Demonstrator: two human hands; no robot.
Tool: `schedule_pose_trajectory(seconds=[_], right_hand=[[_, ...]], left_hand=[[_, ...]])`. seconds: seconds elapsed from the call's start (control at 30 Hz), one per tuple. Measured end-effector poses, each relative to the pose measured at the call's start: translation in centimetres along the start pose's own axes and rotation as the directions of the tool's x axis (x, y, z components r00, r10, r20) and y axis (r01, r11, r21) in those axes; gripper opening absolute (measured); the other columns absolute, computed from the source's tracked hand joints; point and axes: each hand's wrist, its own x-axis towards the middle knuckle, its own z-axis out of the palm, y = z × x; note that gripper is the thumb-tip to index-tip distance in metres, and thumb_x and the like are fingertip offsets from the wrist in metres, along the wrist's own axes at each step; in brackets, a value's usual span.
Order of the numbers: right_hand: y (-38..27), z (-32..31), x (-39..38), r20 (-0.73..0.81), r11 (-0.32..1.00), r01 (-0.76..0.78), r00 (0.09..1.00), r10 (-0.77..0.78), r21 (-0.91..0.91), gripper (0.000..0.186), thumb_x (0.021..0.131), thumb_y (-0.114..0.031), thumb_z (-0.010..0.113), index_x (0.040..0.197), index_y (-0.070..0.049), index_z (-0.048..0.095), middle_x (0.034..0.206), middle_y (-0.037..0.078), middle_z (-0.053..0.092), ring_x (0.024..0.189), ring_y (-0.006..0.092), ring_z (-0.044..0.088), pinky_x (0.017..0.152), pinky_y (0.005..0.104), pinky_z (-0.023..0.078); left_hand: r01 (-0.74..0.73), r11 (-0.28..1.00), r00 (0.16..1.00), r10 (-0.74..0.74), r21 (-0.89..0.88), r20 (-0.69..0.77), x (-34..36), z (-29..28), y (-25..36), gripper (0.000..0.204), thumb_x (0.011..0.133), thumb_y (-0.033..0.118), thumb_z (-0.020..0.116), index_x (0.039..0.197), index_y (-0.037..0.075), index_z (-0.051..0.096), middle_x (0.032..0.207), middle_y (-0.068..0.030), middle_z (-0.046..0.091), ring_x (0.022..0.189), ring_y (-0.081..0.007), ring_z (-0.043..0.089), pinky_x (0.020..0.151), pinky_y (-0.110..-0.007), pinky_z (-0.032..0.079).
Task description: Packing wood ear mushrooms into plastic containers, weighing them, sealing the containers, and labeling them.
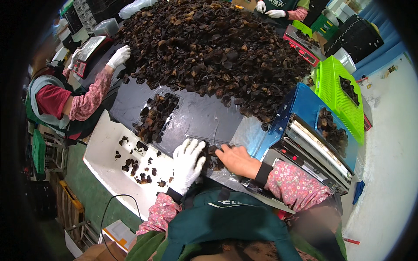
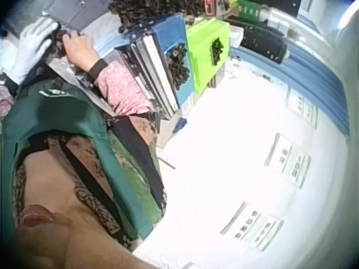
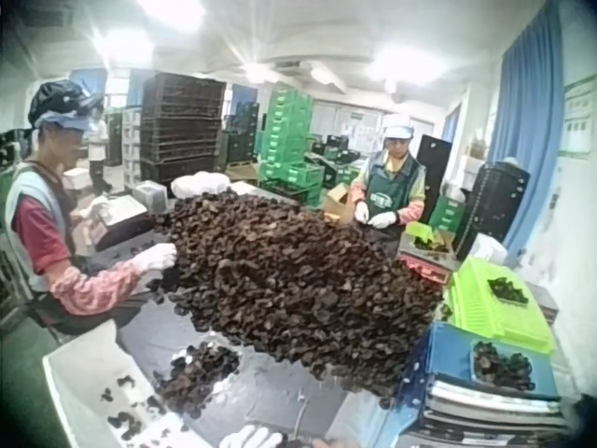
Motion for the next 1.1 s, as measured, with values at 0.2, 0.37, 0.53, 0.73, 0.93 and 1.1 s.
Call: schedule_pose_trajectory(seconds=[0.2,0.37,0.53,0.73,0.93,1.1], right_hand=[[1.6,-4.5,2.4,0.053,0.998,-0.058,0.997,0.057,0.018,0.031,0.078,-0.022,0.065,0.101,-0.005,0.053,0.1,0.017,0.058,0.084,0.0381,0.063,0.068,0.0484,0.05],[8.6,-4.2,10.6,-0.377,0.947,-0.264,0.871,0.317,0.184,0.035,0.077,-0.022,0.065,0.105,-0.004,0.054,0.104,0.02,0.057,0.087,0.0417,0.06,0.076,0.049,0.049],[9.7,-1.5,16.2,-0.461,0.857,-0.413,0.723,0.514,0.308,0.065,0.076,-0.027,0.073,0.133,-0.011,0.044,0.112,0.017,0.052,0.103,0.0381,0.053,0.084,0.0456,0.047],[8.9,-1.3,16.1,-0.347,0.957,-0.174,0.904,0.249,0.232,0.039,0.077,-0.012,0.069,0.112,-0.006,0.053,0.104,0.017,0.051,0.094,0.0388,0.057,0.08,0.0467,0.047],[8.7,-2.3,14.0,-0.144,0.873,0.003,0.987,0.077,0.487,0.031,0.075,-0.007,0.061,0.106,-0.005,0.06,0.1,0.016,0.064,0.093,0.036,0.062,0.081,0.0417,0.049],[10.3,-3.1,13.6,-0.007,0.729,-0.197,0.964,0.266,0.655,0.024,0.075,-0.006,0.064,0.098,-0.002,0.065,0.097,0.014,0.068,0.092,0.0292,0.065,0.081,0.036,0.05]], left_hand=[[0.016,0.991,0.997,-0.025,0.129,0.073,-0.8,1.6,-0.3,0.06,0.081,0.03,0.063,0.136,0.013,0.044,0.13,-0.0143,0.051,0.123,-0.0331,0.043,0.106,-0.046,0.026],[0.056,0.985,0.996,-0.067,0.162,0.066,-0.6,1.5,0.0,0.061,0.081,0.034,0.063,0.135,0.011,0.045,0.128,-0.0168,0.052,0.123,-0.0331,0.044,0.105,-0.045,0.029],[0.097,0.988,0.993,-0.104,0.117,0.058,-1.0,1.1,0.0,0.064,0.08,0.036,0.065,0.135,0.011,0.045,0.129,-0.0183,0.05,0.123,-0.0335,0.043,0.105,-0.045,0.028],[0.109,0.975,0.986,-0.131,-0.193,-0.104,2.5,-1.3,-1.5,0.044,0.076,0.025,0.07,0.117,0.009,0.06,0.12,-0.0198,0.054,0.114,-0.0347,0.051,0.094,-0.043,0.041],[0.347,0.875,0.934,-0.356,-0.338,0.038,9.4,2.0,-5.6,0.048,0.081,0.008,0.062,0.128,0.013,0.05,0.122,-0.0134,0.051,0.107,-0.0315,0.056,0.088,-0.038,0.047],[0.31,0.897,0.949,-0.271,-0.314,0.164,10.9,3.5,-5.1,0.061,0.076,0.004,0.067,0.133,0.016,0.046,0.124,-0.0105,0.048,0.107,-0.0274,0.056,0.089,-0.036,0.047]])
